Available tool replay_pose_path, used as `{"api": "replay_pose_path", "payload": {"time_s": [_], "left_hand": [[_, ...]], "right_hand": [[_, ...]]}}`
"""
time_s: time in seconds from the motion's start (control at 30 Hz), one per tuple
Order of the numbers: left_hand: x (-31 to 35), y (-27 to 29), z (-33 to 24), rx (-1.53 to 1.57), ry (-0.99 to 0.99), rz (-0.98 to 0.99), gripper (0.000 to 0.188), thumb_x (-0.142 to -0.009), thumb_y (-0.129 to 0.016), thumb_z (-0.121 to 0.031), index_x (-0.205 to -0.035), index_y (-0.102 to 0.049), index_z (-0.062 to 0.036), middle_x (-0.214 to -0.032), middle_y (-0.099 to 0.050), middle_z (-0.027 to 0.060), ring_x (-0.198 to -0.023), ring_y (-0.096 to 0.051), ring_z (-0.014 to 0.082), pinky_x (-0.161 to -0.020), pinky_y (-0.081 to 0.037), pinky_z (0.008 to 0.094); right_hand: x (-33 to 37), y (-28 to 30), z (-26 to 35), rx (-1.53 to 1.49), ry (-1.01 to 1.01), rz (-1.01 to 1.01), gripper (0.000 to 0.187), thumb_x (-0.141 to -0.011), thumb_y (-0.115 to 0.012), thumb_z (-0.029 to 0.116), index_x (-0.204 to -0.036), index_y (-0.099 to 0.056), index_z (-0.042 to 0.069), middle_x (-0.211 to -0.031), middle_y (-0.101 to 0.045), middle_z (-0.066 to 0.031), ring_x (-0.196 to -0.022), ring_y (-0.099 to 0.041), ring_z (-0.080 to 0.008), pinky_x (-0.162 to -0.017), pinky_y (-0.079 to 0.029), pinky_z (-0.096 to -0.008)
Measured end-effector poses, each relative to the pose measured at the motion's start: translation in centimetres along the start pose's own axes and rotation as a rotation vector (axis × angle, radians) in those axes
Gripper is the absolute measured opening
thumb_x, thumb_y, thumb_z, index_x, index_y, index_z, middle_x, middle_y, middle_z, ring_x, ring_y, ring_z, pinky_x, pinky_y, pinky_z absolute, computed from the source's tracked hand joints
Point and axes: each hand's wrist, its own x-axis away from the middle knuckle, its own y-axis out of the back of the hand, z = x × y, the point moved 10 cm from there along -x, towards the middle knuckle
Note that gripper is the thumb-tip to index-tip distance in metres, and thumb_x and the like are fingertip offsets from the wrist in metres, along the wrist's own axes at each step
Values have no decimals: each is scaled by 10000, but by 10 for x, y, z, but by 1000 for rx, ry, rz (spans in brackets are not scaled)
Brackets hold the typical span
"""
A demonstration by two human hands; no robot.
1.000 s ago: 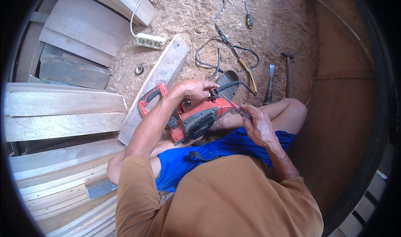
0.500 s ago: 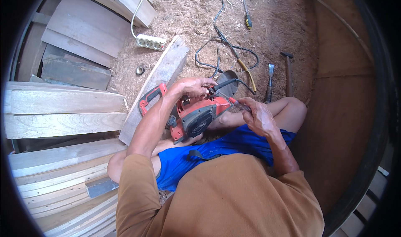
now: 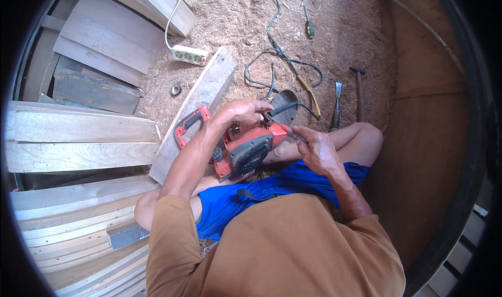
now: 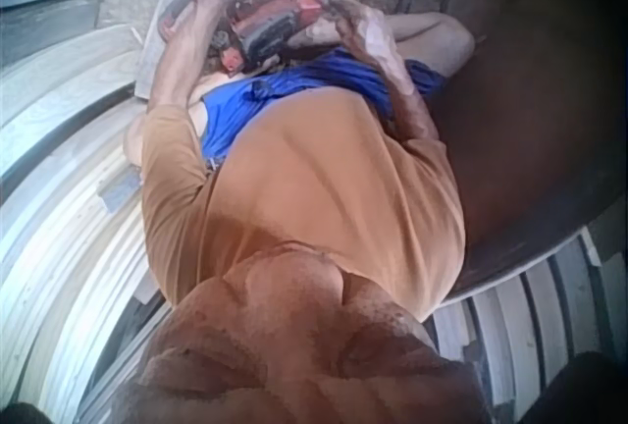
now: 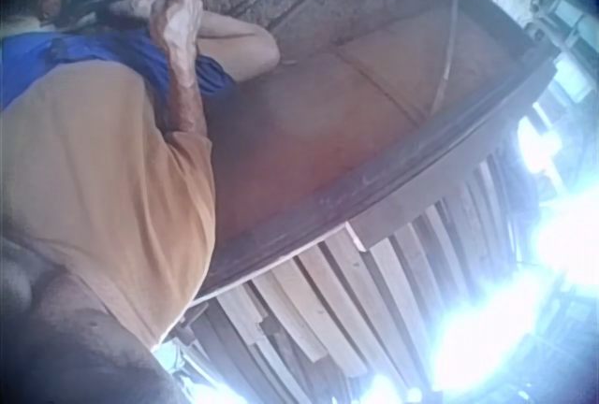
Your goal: The person sits on the floor and uses a small screwdriver to remove a screw from the housing of a red orbital sander, then pulls a small component or wire free from the internal assembly.
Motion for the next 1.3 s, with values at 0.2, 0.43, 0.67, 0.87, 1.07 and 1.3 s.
{"api": "replay_pose_path", "payload": {"time_s": [0.2, 0.43, 0.67, 0.87, 1.07, 1.3], "left_hand": [[0, 1, -5, 28, 62, 18, 541, -982, -626, -98, -1513, -568, -185, -1279, -744, 145, -1154, -719, 296, -1015, -553, 414], [10, 6, -15, -52, 38, -77, 534, -969, -620, -90, -1494, -584, -186, -1322, -728, 159, -1209, -696, 360, -1061, -538, 445], [24, 20, -29, -43, 131, -56, 537, -955, -612, -113, -1486, -591, -190, -1310, -719, 197, -1223, -675, 403, -1062, -530, 476], [12, 17, -23, -117, -103, -29, 571, -933, -611, -195, -1502, -571, -207, -1264, -734, 202, -1168, -697, 411, -1020, -545, 489], [12, 14, -18, 30, -6, -10, 599, -928, -599, -193, -1526, -555, -181, -1109, -775, 184, -960, -766, 323, -878, -590, 432], [20, 7, -15, 287, 166, 71, 587, -933, -609, -151, -1518, -566, -141, -976, -782, 134, -816, -759, 231, -805, -601, 385]], "right_hand": [[-1, 2, 0, -5, 40, -32, 366, -929, -626, 90, -1252, -694, -70, -1090, -724, -326, -1052, -717, -468, -895, -573, -508], [3, 4, 13, 116, -51, 52, 413, -906, -621, 38, -1304, -688, -48, -1120, -726, -298, -1025, -706, -454, -887, -562, -475], [3, -1, 14, -6, 54, -42, 380, -911, -613, 54, -1270, -672, -57, -1065, -725, -296, -977, -709, -451, -852, -561, -497], [6, -8, -4, -34, -95, 23, 368, -947, -600, 55, -1293, -654, -58, -996, -733, -286, -943, -740, -419, -850, -565, -473], [15, -4, 1, 32, -37, -48, 387, -912, -633, 80, -1285, -654, -22, -1022, -717, -300, -962, -697, -488, -834, -539, -572], [10, -11, -2, 10, -119, 69, 326, -968, -608, 110, -1249, -625, -54, -1005, -703, -262, -910, -701, -439, -799, -546, -542]]}}
